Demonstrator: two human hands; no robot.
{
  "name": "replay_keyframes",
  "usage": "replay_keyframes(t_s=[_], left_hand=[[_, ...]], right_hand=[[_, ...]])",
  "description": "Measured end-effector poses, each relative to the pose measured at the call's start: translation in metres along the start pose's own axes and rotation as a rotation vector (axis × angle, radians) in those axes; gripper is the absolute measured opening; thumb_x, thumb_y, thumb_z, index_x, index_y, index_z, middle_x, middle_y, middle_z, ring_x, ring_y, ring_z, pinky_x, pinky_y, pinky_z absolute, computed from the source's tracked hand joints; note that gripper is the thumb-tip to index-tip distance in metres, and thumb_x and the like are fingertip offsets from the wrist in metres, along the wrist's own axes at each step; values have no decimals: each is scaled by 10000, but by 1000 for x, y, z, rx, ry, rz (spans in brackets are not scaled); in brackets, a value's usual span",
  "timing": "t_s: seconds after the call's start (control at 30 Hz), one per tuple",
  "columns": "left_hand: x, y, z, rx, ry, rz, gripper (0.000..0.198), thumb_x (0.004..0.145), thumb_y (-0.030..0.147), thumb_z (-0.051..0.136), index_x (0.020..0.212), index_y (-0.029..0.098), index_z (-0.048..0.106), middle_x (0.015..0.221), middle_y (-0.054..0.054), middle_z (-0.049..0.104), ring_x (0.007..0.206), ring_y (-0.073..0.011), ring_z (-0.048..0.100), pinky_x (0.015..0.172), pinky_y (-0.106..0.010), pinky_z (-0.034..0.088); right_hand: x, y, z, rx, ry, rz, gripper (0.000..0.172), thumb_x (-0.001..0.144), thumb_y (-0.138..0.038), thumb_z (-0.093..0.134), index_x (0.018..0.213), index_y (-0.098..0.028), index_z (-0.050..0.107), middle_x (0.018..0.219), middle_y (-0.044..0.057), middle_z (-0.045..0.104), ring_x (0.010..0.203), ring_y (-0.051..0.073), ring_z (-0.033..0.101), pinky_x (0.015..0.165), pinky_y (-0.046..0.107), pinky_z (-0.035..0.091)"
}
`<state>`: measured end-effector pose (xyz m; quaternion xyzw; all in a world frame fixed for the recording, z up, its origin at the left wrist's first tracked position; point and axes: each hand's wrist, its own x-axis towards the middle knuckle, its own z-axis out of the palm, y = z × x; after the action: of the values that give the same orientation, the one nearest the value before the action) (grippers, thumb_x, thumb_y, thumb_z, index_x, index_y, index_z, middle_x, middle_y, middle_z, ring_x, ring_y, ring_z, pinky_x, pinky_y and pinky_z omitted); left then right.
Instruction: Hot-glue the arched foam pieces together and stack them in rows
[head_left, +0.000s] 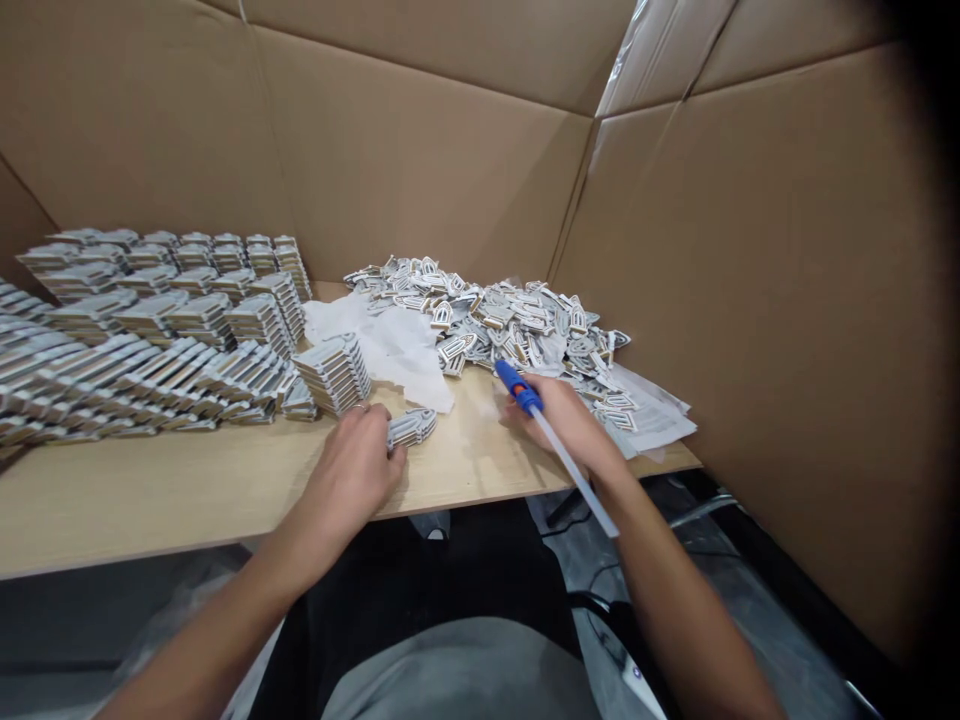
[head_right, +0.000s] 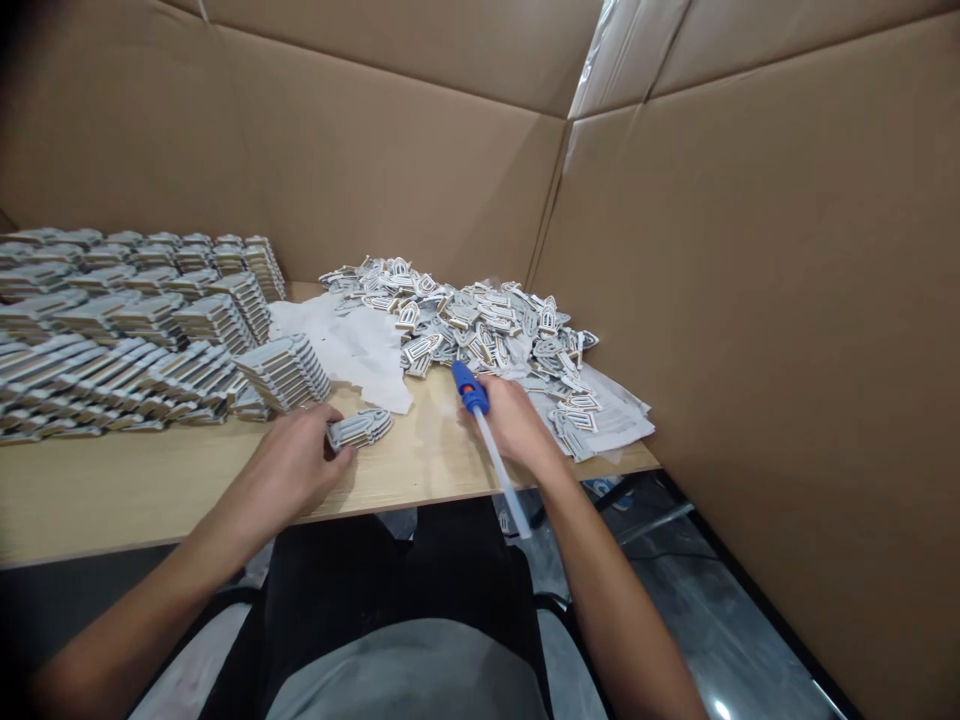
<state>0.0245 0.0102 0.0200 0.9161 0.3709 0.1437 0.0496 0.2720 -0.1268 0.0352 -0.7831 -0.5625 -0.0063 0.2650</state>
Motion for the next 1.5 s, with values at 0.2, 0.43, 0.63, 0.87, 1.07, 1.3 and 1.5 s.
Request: replay_keyframes(t_s=[0.2,0.43,0.63,0.87,1.07,1.3,1.5], left_hand=[[-25,30,-2,-14,179,26,193,937,134,623,1124,92,598,1165,-197,604,1075,-355,637,925,-444,553],[-27,60,16,-56,-126,207,351,1074,234,423,1358,99,579,1310,-199,638,1186,-356,652,962,-478,545],[-23,56,21,-129,-137,167,263,1071,234,424,1131,159,668,1179,-155,701,1114,-340,681,883,-428,507],[-21,53,19,-321,-131,49,97,1010,215,564,1050,184,646,1002,-88,726,965,-284,688,796,-381,445],[-20,50,19,-411,-181,54,42,962,177,618,999,189,634,1068,-99,688,1027,-283,660,872,-394,456],[-21,47,23,-434,-193,111,81,943,128,599,970,197,566,1099,-106,652,1063,-284,634,934,-412,451],[-22,46,25,-486,-158,153,139,926,85,556,913,212,500,957,-67,645,901,-247,608,823,-385,436]], right_hand=[[5,-11,8,-49,-36,51,131,856,-304,704,859,-217,607,850,44,730,762,216,637,672,266,379],[-5,19,-42,-227,-9,275,49,809,-226,683,834,-193,658,827,125,742,745,266,674,628,296,373],[-20,57,-76,-518,-113,523,212,764,-388,776,816,-194,710,868,186,754,788,334,721,606,340,425],[-16,78,-69,-505,-237,583,255,604,-354,883,714,-191,720,794,133,746,716,288,716,554,318,455],[-14,66,-71,-470,-196,526,180,709,-298,780,826,-196,691,867,136,741,744,268,690,597,314,436],[-18,26,-64,-108,-109,99,307,869,-437,658,752,-242,453,673,-22,520,638,170,474,583,282,353],[-20,1,-46,110,-83,60,349,888,-467,694,773,-237,457,672,-37,513,625,155,466,572,278,356]])
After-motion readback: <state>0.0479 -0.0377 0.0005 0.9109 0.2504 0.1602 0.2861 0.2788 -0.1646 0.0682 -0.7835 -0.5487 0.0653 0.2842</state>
